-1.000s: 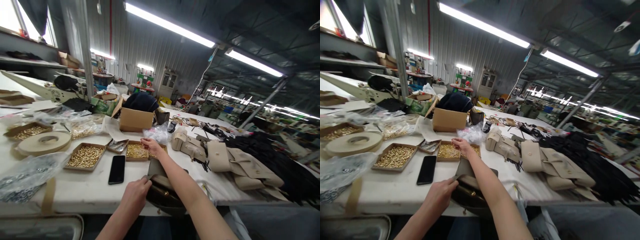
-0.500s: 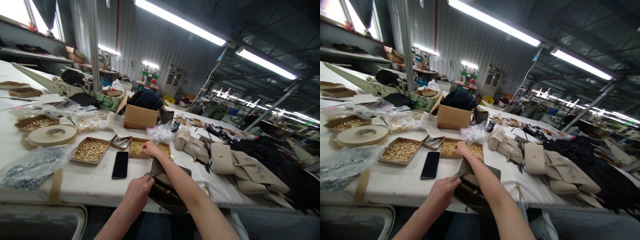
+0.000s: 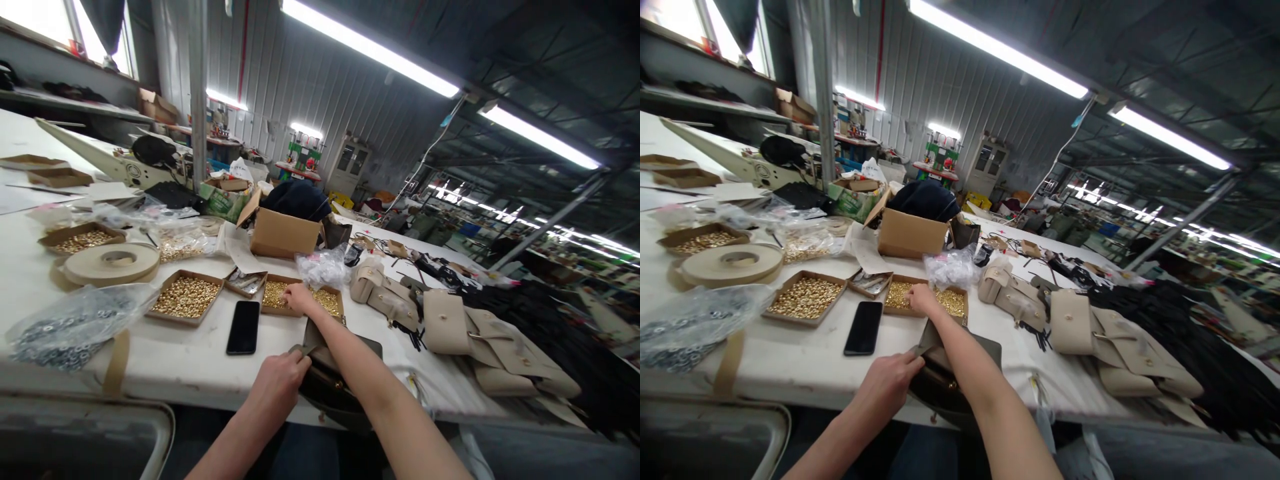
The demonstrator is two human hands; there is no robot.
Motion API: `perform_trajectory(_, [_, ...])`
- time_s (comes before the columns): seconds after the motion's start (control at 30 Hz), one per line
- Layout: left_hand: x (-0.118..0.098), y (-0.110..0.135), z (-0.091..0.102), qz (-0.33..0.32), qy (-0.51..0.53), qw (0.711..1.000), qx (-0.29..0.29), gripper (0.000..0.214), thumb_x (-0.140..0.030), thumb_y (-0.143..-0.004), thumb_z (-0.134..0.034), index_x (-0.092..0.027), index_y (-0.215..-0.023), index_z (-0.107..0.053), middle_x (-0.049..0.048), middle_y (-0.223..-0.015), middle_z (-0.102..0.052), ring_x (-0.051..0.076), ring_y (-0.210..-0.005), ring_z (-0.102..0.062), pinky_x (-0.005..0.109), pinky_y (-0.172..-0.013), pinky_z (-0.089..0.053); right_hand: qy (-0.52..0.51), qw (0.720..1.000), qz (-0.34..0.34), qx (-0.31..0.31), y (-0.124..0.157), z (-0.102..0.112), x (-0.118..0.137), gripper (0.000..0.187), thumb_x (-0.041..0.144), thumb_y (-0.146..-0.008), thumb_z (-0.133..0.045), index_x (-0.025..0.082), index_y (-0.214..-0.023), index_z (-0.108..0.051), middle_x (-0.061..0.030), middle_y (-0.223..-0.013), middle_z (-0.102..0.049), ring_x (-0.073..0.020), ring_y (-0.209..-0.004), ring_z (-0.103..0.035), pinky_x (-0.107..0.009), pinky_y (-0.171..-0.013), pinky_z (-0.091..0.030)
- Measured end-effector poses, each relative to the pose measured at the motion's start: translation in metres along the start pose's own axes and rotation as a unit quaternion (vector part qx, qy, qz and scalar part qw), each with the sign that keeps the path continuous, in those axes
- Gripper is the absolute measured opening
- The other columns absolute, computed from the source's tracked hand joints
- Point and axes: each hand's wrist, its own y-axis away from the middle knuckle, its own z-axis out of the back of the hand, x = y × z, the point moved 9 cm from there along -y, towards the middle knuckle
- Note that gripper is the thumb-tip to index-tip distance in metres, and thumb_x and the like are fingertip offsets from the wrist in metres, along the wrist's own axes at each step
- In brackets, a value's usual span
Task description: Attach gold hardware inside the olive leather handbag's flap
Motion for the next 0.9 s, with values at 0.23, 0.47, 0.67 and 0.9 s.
perform_trajectory(0.23, [-0.002,0.001,0.002,-0.005,0.001,1.0,-0.014,0.039,0.001,-0.095,-0.046,-0.02,-0.118,-0.07,0.008,-0.114,-0.075,0.033,-0.107,-0.076,0.046,-0.088,-0.064,-0.092,0.991,-0.02,-0.098,0.006,0.038,0.004,0.009,0.013,-0.095,-0.076,0.018,-0.088,-0.08,-0.0073,-0.096,-0.08,-0.0239,-0.091,-0.072,-0.032,-0.093,-0.056])
perform_trajectory(0.47, [-0.003,0.007,0.004,-0.024,0.006,0.999,-0.04,0.041,0.002,-0.097,-0.046,-0.02,-0.119,-0.071,0.0076,-0.109,-0.076,0.031,-0.103,-0.077,0.043,-0.084,-0.064,-0.249,0.959,-0.018,-0.137,0.044,0.09,0.02,0.014,0.029,-0.1,-0.07,0.016,-0.1,-0.075,-0.0074,-0.091,-0.077,-0.0226,-0.082,-0.074,-0.032,-0.077,-0.064])
perform_trajectory(0.67, [0.0,0.014,0.005,-0.032,0.028,0.996,-0.076,0.039,0.0,-0.099,-0.051,-0.02,-0.125,-0.073,0.008,-0.106,-0.077,0.028,-0.099,-0.076,0.038,-0.08,-0.061,-0.392,0.913,0.067,-0.087,0.176,0.127,0.047,0.031,0.048,-0.102,-0.079,0.018,-0.109,-0.079,-0.0092,-0.099,-0.079,-0.023,-0.083,-0.076,-0.032,-0.073,-0.066])
perform_trajectory(0.9, [0.001,0.011,0.005,-0.041,0.039,0.993,-0.107,0.035,-0.003,-0.102,-0.053,-0.019,-0.125,-0.075,0.008,-0.105,-0.077,0.028,-0.095,-0.076,0.037,-0.076,-0.059,-0.126,0.989,0.071,-0.044,0.272,0.094,0.052,0.024,0.023,-0.112,-0.057,0.021,-0.109,-0.081,-0.0086,-0.109,-0.081,-0.0275,-0.099,-0.077,-0.038,-0.093,-0.058])
